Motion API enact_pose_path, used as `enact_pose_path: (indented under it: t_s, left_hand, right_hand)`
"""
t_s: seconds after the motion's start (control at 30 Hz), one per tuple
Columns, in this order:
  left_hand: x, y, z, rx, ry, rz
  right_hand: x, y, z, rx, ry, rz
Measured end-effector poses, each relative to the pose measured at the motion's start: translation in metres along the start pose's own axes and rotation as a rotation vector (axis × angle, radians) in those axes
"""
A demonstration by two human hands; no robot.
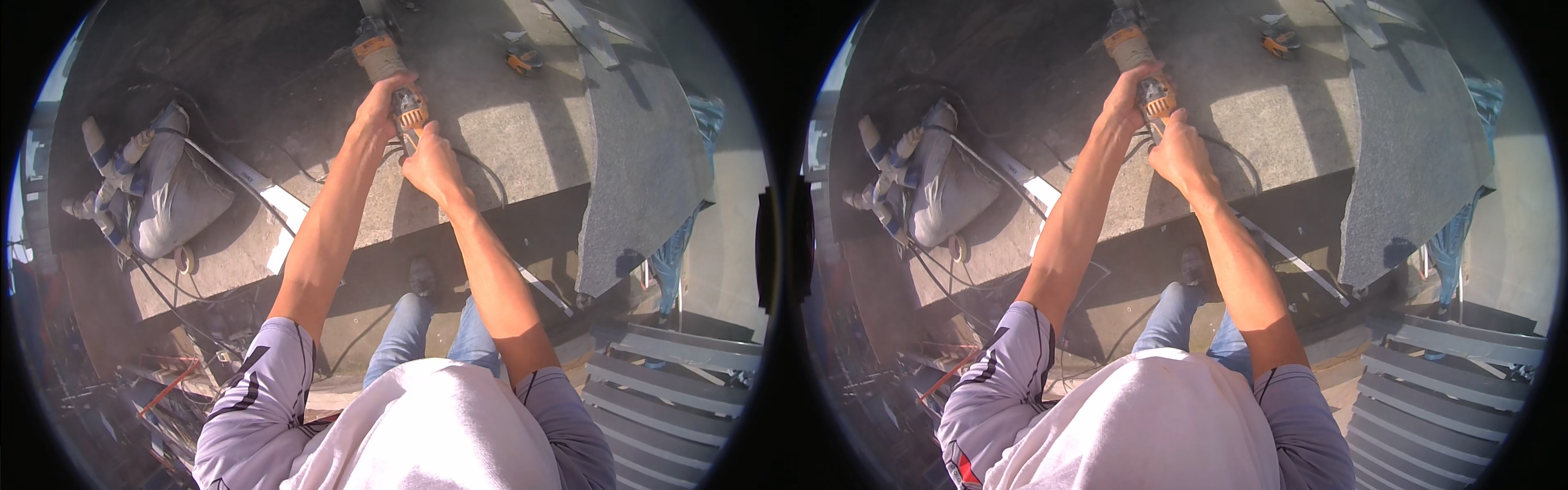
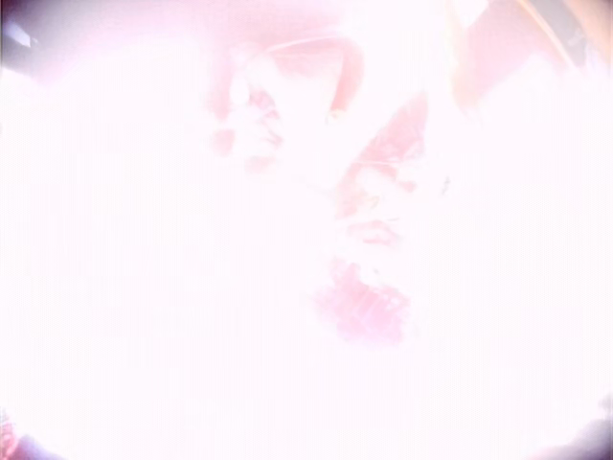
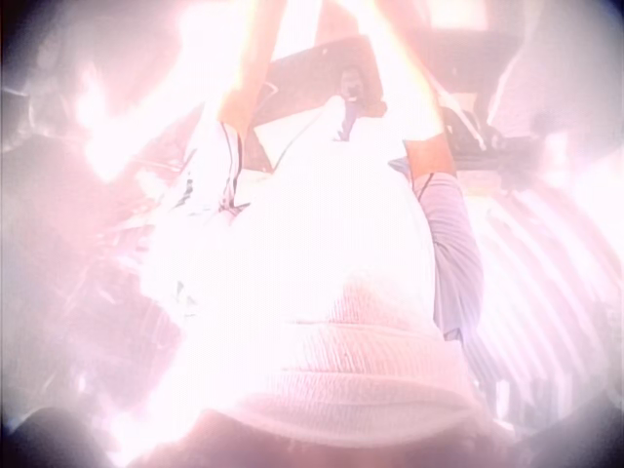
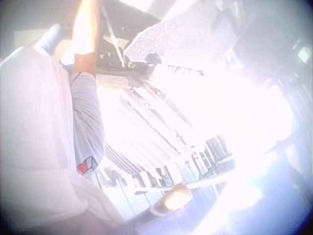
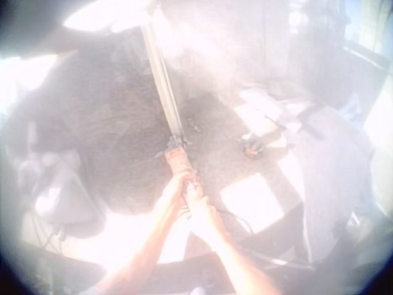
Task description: The person uses an angle grinder to cut and grind a large stone slab on a rooftop work area. After finishing the grinding, the person picks up and folds a dark cloth with reflective stripes.
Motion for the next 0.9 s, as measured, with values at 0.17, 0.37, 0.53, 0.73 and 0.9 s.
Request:
enact_pose_path:
  t_s: [0.17,0.37,0.53,0.73,0.9]
  left_hand:
    - [-0.005,-0.004,0.002,-0.005,0.004,-0.008]
    - [-0.007,0.0,0.007,0.009,-0.015,0.004]
    - [-0.016,-0.003,0.002,0.026,-0.022,-0.029]
    - [-0.014,-0.004,-0.002,0.039,-0.025,-0.033]
    - [-0.009,-0.002,-0.003,0.021,-0.038,-0.033]
  right_hand:
    - [-0.001,-0.001,-0.004,-0.043,-0.047,0.022]
    - [-0.008,0.003,-0.003,-0.025,-0.044,0.024]
    - [-0.008,0.0,-0.004,-0.001,-0.011,0.004]
    - [-0.004,-0.002,-0.004,-0.015,-0.006,-0.003]
    - [-0.001,-0.003,-0.004,-0.016,0.009,-0.004]
Point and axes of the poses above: each hand's wrist, its own x-axis away from the middle knuckle, its own y-axis out of the palm, z = x × y, the point moved 5 cm from there along -x, towards the middle knuckle, and after that the axes turned 8 degrees about z, right-handed, at the moved point
